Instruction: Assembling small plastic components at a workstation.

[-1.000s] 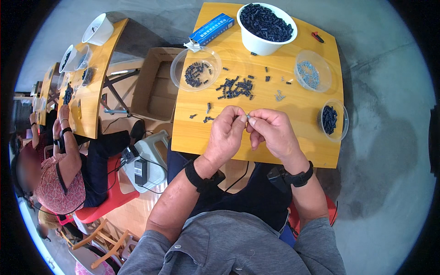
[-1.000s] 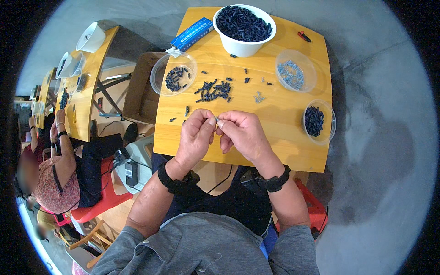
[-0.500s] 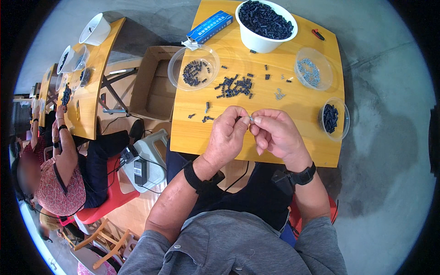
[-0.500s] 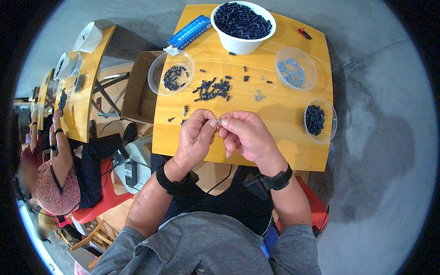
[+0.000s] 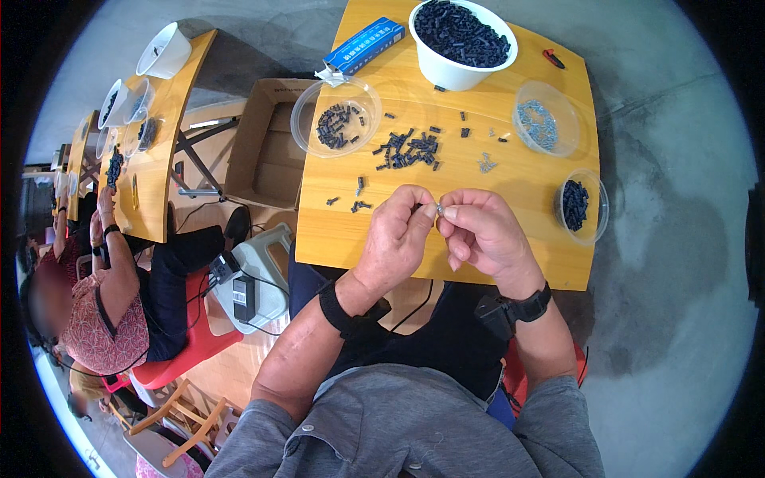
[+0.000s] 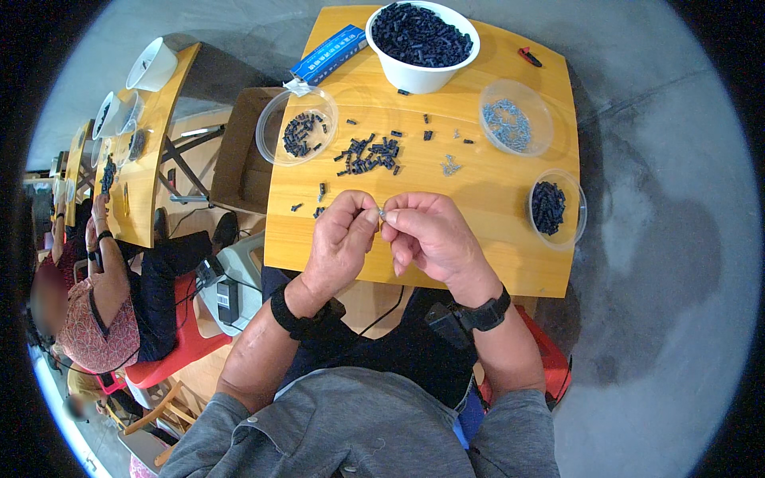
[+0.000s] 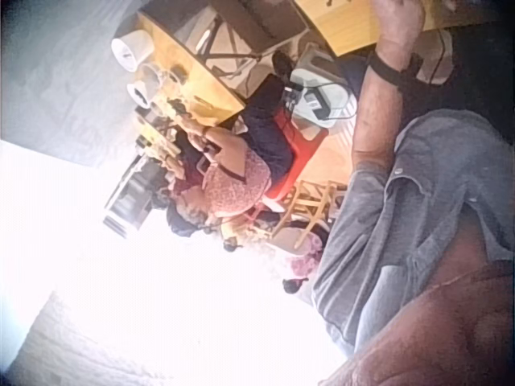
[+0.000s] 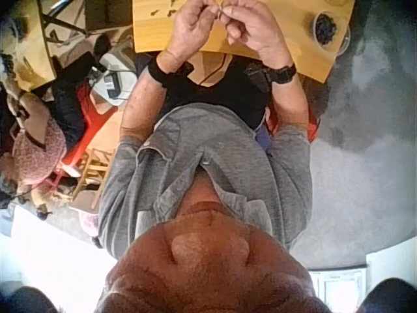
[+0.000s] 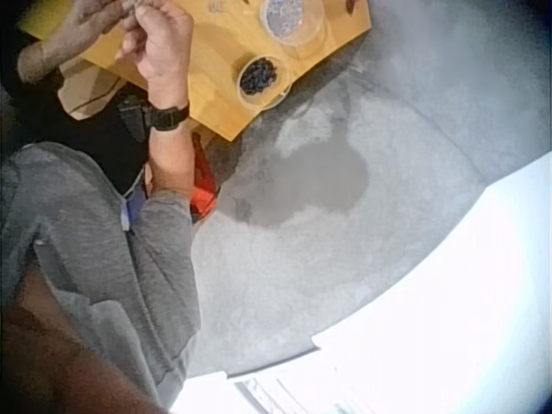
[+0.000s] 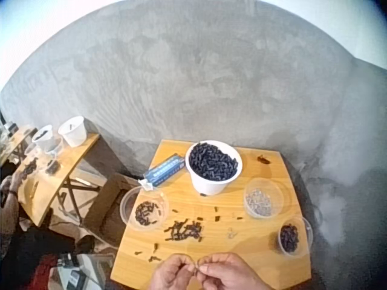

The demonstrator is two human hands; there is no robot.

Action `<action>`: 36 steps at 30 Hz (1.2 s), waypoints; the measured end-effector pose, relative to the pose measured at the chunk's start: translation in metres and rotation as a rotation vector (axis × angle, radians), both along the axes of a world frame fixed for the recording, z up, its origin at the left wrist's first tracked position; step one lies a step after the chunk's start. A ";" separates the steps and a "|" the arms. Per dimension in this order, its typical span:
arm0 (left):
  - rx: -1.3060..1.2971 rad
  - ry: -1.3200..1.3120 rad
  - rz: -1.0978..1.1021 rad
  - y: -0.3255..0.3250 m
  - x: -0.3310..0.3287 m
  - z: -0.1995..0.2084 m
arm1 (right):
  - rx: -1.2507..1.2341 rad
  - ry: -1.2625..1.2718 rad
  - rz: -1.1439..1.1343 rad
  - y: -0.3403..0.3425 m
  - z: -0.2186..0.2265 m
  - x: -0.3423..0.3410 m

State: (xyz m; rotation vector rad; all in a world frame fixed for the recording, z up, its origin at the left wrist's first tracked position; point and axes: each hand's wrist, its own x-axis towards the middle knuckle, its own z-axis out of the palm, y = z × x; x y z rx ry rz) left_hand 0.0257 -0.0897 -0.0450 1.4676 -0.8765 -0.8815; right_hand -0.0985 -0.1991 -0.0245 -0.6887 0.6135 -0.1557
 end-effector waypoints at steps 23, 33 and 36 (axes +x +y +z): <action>0.018 0.988 -0.105 0.037 -0.014 0.060 | -0.834 -0.145 0.001 0.036 0.040 -0.014; -0.019 1.105 -0.102 0.034 -0.022 0.060 | -0.799 -0.132 0.012 0.036 0.040 -0.019; -0.001 1.083 -0.091 0.031 -0.022 0.057 | -0.774 -0.099 -0.023 0.035 0.033 -0.018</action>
